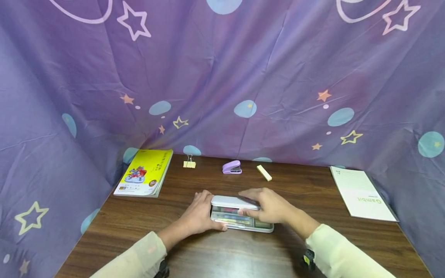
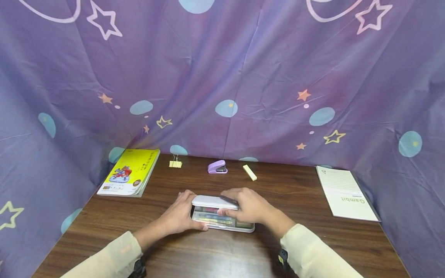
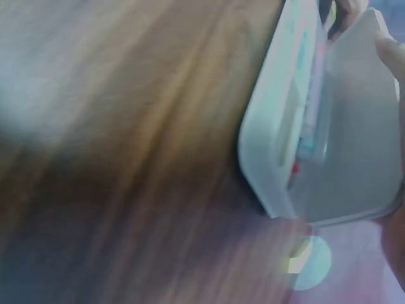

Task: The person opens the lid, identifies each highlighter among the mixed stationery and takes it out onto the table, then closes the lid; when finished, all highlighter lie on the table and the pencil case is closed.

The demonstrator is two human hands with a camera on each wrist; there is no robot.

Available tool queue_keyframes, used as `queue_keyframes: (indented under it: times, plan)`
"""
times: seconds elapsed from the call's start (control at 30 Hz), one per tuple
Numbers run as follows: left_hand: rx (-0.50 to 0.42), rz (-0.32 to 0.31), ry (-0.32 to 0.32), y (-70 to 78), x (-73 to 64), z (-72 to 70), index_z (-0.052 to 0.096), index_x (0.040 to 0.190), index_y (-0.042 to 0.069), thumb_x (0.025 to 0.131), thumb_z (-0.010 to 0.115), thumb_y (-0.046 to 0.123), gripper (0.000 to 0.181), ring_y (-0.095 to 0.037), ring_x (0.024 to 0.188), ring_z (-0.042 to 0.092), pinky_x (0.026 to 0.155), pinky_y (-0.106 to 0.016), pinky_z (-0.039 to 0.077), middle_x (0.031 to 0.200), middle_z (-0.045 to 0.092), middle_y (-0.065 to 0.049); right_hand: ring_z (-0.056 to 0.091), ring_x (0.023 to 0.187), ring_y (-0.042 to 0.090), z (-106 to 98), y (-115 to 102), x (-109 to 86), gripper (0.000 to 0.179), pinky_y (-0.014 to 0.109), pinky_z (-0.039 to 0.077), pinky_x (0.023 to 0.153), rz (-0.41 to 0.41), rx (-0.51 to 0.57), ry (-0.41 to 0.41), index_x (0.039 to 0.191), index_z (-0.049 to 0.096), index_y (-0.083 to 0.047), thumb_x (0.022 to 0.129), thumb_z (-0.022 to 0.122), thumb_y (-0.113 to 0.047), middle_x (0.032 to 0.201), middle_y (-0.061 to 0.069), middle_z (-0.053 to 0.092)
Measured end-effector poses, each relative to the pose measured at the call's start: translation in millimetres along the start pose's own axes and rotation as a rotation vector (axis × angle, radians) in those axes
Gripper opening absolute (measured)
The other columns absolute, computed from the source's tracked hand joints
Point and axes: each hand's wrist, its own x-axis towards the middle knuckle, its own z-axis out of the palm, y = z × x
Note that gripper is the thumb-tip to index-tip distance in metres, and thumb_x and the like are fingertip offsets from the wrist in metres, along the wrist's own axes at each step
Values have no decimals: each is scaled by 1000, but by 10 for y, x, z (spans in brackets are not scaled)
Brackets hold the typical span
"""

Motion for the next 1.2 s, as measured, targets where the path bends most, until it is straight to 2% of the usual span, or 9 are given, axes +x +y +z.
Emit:
queue_keyframes:
  times: [0.2, 0.37, 0.5, 0.6, 0.7, 0.8, 0.93, 1.07, 1.2]
  plan:
    - [6, -13, 0, 15, -4, 14, 64, 137, -6, 67, 104, 54, 100, -33, 129, 59, 136, -69, 26, 127, 60, -14, 75, 112, 20, 61, 20, -56, 53, 44, 62, 105, -255, -167, 333, 120, 75, -11, 85, 94, -46, 119, 0, 78]
    - [13, -32, -8, 22, -2, 15, 61, 139, -9, 68, 104, 55, 105, -35, 132, 59, 137, -66, 26, 131, 59, -15, 72, 101, 23, 67, 7, -78, 26, 44, 61, 91, -445, -276, 508, 100, 73, -11, 98, 81, -36, 112, 2, 78]
    - [31, -41, -12, 21, 3, 19, 57, 143, -14, 68, 103, 59, 114, -39, 137, 58, 138, -64, 26, 136, 59, -19, 71, 97, 27, 49, 14, -104, 22, 48, 59, 85, -442, -333, 619, 97, 76, -11, 108, 72, -30, 111, 4, 78]
    - [27, -36, -11, 19, 3, 15, 58, 144, -11, 68, 103, 58, 112, -38, 138, 57, 137, -64, 26, 137, 59, -19, 68, 97, 31, 52, 55, -140, 33, 53, 57, 83, -384, -381, 666, 105, 82, -10, 108, 72, -41, 113, 9, 77]
    - [11, -26, -5, 11, -5, 14, 62, 143, -7, 67, 104, 53, 106, -37, 135, 58, 137, -66, 27, 135, 61, -17, 64, 99, 34, 78, 99, -204, 60, 60, 55, 86, -302, -435, 629, 120, 82, -9, 100, 70, -64, 117, 13, 73]
    - [-4, -24, -5, -4, -19, 25, 64, 142, -3, 67, 105, 51, 100, -35, 133, 58, 137, -68, 26, 133, 62, -15, 60, 108, 36, 111, 115, -282, 93, 67, 53, 94, -199, -476, 516, 140, 74, -8, 88, 67, -84, 128, 15, 68]
    - [1, -20, -4, -17, -28, 36, 66, 137, -1, 67, 105, 51, 95, -35, 132, 58, 136, -69, 26, 131, 62, -14, 57, 130, 39, 137, 116, -357, 127, 77, 45, 112, -77, -498, 364, 161, 56, -8, 72, 70, -97, 151, 18, 59]
    - [17, -16, 1, -25, -27, 37, 67, 133, 0, 66, 105, 52, 93, -34, 132, 58, 136, -69, 27, 130, 62, -13, 48, 149, 44, 143, 100, -391, 147, 86, 34, 120, 13, -484, 246, 172, 37, -9, 64, 73, -102, 171, 21, 44]
    - [14, -5, 4, -25, -13, 36, 66, 132, 0, 67, 104, 53, 92, -33, 131, 58, 137, -67, 27, 130, 62, -13, 36, 162, 48, 143, 105, -405, 151, 92, 27, 119, 118, -403, 123, 178, 23, -17, 65, 70, -104, 183, 18, 27]
